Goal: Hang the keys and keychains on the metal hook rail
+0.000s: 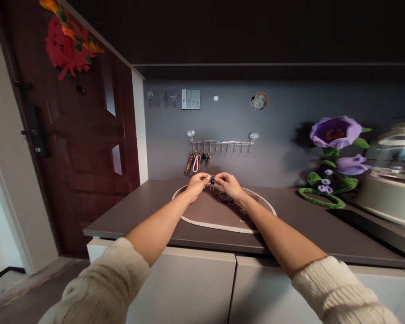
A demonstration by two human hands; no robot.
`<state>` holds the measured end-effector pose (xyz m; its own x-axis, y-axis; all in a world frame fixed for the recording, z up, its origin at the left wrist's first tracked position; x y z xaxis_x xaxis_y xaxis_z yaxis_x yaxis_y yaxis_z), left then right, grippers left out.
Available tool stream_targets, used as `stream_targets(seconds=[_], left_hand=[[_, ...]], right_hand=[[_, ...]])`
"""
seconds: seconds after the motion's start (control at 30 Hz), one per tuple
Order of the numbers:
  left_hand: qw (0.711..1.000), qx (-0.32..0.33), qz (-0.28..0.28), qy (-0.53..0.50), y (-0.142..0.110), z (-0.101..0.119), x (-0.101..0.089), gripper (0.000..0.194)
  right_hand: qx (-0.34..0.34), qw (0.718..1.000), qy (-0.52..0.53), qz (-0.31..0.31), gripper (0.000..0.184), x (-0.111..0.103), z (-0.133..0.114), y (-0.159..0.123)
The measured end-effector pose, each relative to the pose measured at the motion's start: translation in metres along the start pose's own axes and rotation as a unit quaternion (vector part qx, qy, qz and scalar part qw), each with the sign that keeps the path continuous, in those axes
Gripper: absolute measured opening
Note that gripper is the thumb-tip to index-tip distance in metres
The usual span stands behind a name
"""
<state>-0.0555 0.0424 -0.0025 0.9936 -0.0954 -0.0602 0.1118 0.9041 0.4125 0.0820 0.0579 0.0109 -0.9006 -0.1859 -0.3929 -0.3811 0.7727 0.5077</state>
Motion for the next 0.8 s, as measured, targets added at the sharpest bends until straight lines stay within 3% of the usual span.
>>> stream_targets(seconds=[0.33, 0.53, 0.8], left_hand=[[0.995, 0.009, 0.053, 0.090, -0.001, -0.005, -0.002, 0.012], [0.981, 0.030, 0.025, 0.190, 0.000, -0.014, 0.000, 0.013], [0.965, 0.035, -0.008, 0.261, -0.001, -0.016, 0.006, 0.014]], right_hand=[[0.004, 0.999, 0.013, 0.049, 0.032, -0.012, -0.004, 0.002], [0.013, 0.995, 0.053, 0.080, 0.029, -0.020, -0.009, 0.020], [0.031, 0.987, 0.092, 0.132, 0.014, -0.034, -0.031, 0.059]])
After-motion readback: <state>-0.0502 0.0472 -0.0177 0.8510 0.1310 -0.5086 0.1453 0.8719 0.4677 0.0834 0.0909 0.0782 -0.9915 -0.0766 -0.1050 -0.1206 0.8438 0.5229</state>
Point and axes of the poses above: each hand's wrist, its own y-axis towards the middle knuckle, its own x-axis out of the palm, z = x × y, the point moved 3 cm from there along y, towards the middle knuckle, and after that the axes turned 8 degrees about -z, right-handed, at the moved point
